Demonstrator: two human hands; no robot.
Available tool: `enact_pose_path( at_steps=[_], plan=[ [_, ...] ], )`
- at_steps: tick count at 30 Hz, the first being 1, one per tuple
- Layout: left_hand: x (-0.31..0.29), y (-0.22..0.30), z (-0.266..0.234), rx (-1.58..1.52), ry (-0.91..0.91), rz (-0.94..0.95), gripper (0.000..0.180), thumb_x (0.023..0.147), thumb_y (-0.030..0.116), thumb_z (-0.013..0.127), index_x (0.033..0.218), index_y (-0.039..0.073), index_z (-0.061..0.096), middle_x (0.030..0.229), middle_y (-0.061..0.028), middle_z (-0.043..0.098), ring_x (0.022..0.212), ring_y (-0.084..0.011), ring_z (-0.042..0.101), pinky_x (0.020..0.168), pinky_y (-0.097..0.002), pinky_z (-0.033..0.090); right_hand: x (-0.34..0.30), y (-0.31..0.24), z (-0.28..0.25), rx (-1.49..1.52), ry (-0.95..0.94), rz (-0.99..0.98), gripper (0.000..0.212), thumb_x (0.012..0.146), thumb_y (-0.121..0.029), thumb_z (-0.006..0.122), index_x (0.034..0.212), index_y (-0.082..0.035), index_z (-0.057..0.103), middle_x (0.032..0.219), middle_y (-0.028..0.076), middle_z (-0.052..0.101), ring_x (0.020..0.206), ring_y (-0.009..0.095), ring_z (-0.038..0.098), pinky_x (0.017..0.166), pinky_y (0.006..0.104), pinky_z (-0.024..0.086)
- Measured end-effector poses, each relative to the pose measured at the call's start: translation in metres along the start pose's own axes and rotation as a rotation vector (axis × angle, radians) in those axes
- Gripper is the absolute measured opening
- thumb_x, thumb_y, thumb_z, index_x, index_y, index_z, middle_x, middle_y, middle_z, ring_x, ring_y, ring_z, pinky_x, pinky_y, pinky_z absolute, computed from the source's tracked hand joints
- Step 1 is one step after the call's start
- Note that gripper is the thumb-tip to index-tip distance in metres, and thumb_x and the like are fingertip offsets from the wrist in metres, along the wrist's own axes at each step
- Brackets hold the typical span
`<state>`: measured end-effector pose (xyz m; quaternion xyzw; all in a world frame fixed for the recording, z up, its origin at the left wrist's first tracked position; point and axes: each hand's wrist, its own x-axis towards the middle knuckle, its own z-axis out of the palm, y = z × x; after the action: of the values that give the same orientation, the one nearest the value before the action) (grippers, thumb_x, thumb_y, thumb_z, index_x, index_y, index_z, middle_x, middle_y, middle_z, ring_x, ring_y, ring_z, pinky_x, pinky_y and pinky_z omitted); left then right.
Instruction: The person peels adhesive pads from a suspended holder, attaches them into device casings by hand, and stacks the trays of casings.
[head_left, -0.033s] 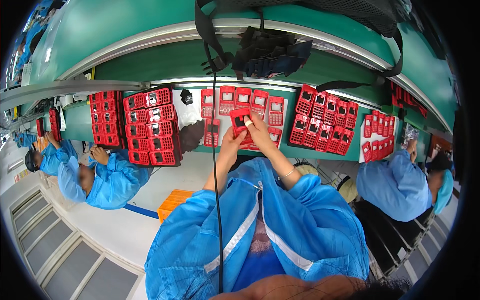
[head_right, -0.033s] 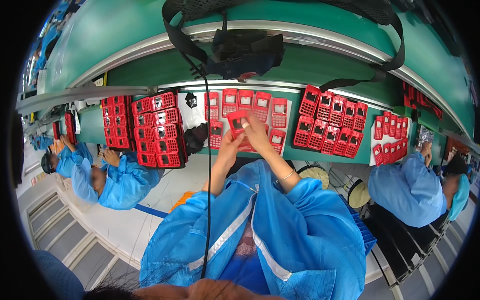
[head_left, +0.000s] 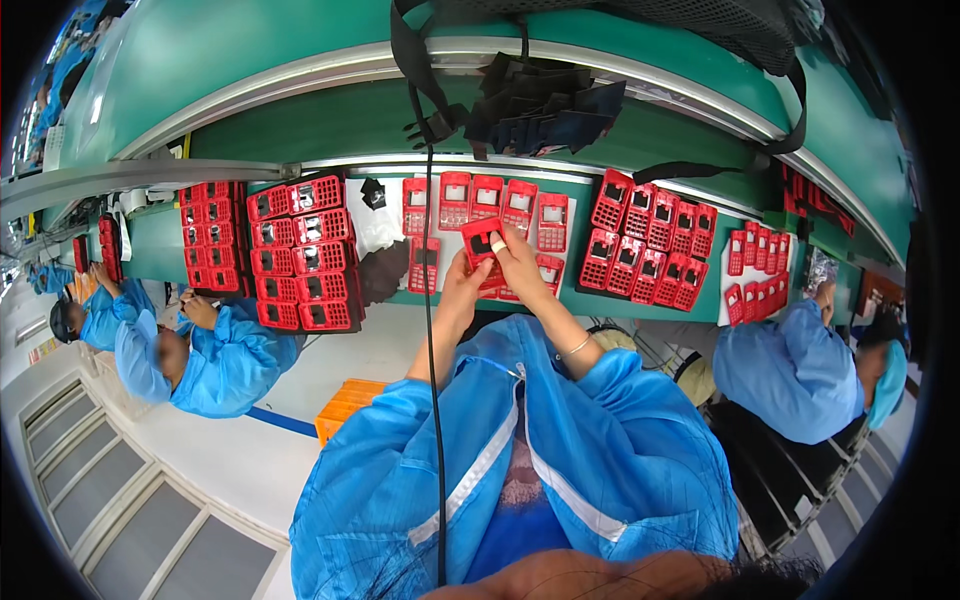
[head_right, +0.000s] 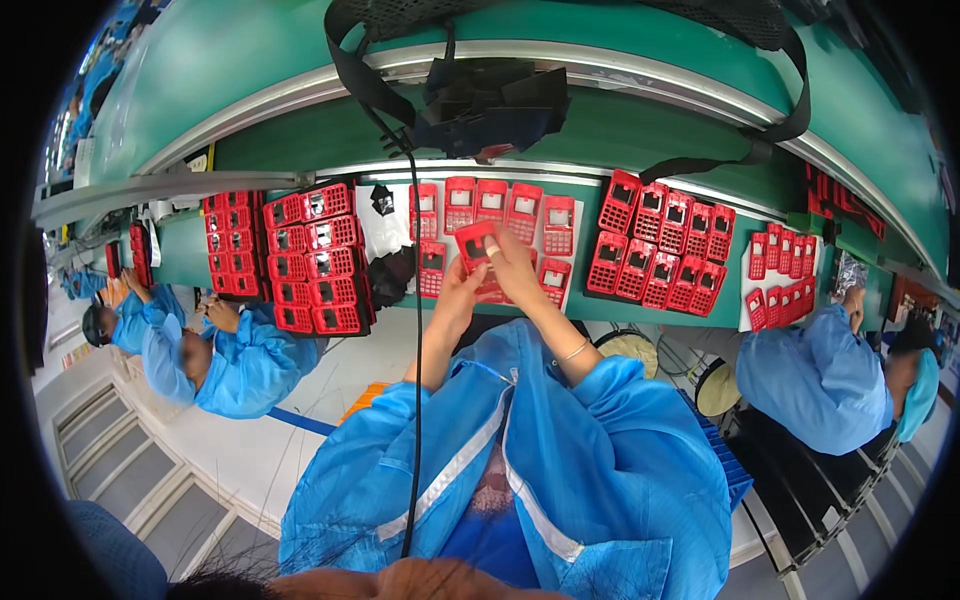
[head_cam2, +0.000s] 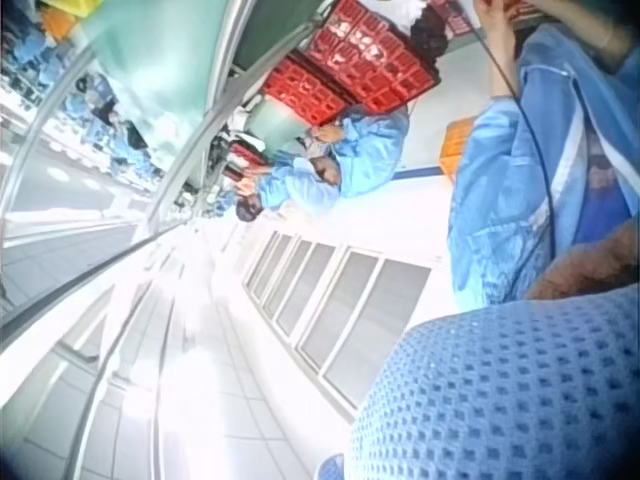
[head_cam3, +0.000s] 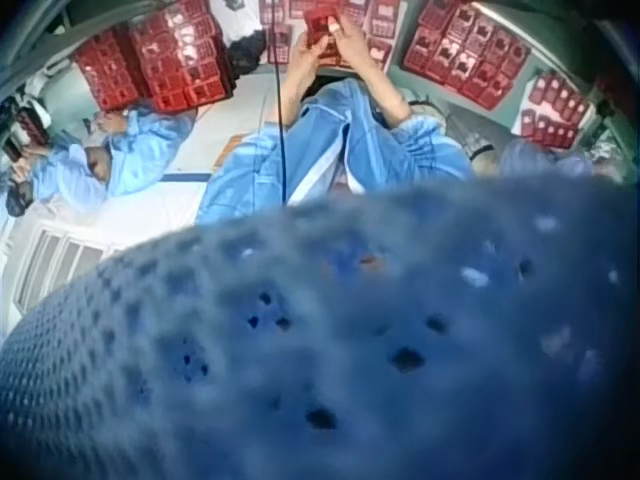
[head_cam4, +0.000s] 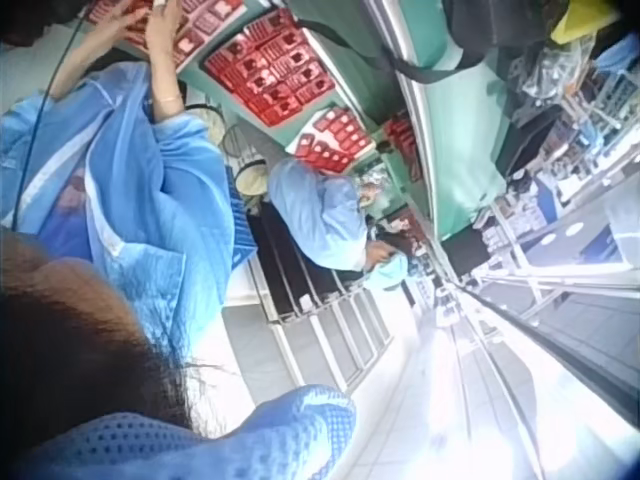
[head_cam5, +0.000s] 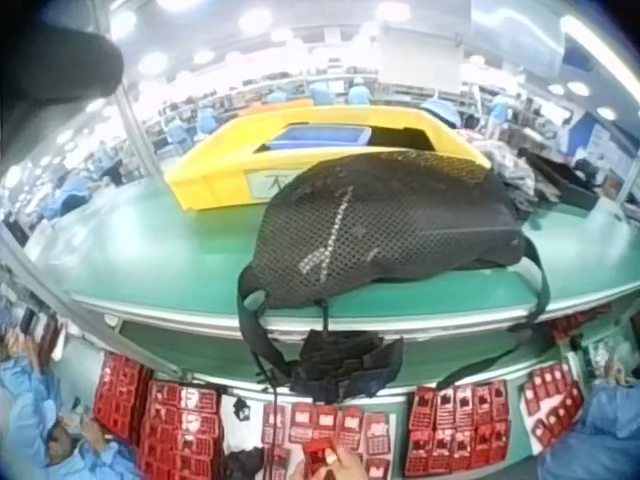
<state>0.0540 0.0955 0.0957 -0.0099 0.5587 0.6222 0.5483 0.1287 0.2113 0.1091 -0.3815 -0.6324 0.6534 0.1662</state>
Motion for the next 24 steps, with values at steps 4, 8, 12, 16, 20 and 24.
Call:
enact_pose_path(
  at_steps=[4, 8, 12, 16, 20, 24],
  plan=[
    [0.003, -0.004, 0.004, -0.173, 0.09, 0.093, 0.036, 0.099, 0.013, 0.063, 0.132, 0.005, 0.052, 0.121, -0.007, 0.064, 0.109, -0.0154, 0.063, 0.095, -0.0326, 0.051, 0.003, 0.002, -0.002, -0.254, -0.107, -0.085, 0.032, 0.101, -0.022, 0.044, 0.116, -0.001, 0.062, 0.111, 0.021, 0.062, 0.11, 0.038, 0.057, 0.094, 0.0433, 0.043],
    [0.006, -0.011, 0.0, -0.198, 0.085, 0.065, 0.029, 0.1, 0.011, 0.06, 0.128, 0.004, 0.057, 0.12, -0.0075, 0.065, 0.108, -0.0165, 0.064, 0.095, -0.0341, 0.052, 0.004, 0.024, -0.001, -0.255, -0.158, -0.053, 0.03, 0.1, -0.021, 0.047, 0.117, -0.001, 0.062, 0.111, 0.02, 0.062, 0.11, 0.036, 0.058, 0.094, 0.041, 0.044],
    [0.01, -0.012, -0.017, -0.316, -0.045, -0.048, 0.028, 0.101, 0.012, 0.059, 0.128, 0.007, 0.06, 0.124, -0.0063, 0.065, 0.114, -0.0182, 0.063, 0.099, -0.036, 0.051, 0.004, 0.019, -0.009, 0.239, -0.333, 0.15, 0.033, 0.104, -0.025, 0.05, 0.12, 0.002, 0.059, 0.111, 0.013, 0.062, 0.108, 0.024, 0.058, 0.092, 0.034, 0.046],
    [0.009, -0.005, -0.012, -0.317, -0.042, -0.082, 0.029, 0.1, 0.012, 0.06, 0.129, 0.006, 0.059, 0.124, -0.0074, 0.064, 0.115, -0.0193, 0.062, 0.1, -0.0378, 0.05, 0.003, 0.02, -0.012, 0.475, -0.345, 0.292, 0.037, 0.101, -0.022, 0.058, 0.133, -0.003, 0.057, 0.119, 0.007, 0.061, 0.114, 0.017, 0.056, 0.098, 0.0291, 0.045],
    [0.009, 0.003, -0.002, -0.293, -0.004, -0.092, 0.029, 0.101, 0.012, 0.058, 0.129, 0.005, 0.058, 0.125, -0.0084, 0.064, 0.115, -0.0204, 0.062, 0.101, -0.0394, 0.051, -0.001, 0.029, -0.008, -0.024, -0.065, -0.149, 0.044, 0.097, -0.018, 0.066, 0.136, -0.003, 0.055, 0.121, 0.007, 0.061, 0.115, 0.017, 0.057, 0.1, 0.0309, 0.045],
    [0.01, 0.005, 0.003, -0.286, 0.072, -0.111, 0.028, 0.103, 0.011, 0.052, 0.129, 0.001, 0.058, 0.123, -0.0111, 0.064, 0.112, -0.0211, 0.064, 0.098, -0.0384, 0.053, -0.003, 0.023, -0.013, 0.21, -0.147, -0.051, 0.048, 0.093, -0.013, 0.069, 0.137, -0.004, 0.055, 0.125, 0.007, 0.062, 0.118, 0.02, 0.057, 0.102, 0.0337, 0.046]
  ],
)
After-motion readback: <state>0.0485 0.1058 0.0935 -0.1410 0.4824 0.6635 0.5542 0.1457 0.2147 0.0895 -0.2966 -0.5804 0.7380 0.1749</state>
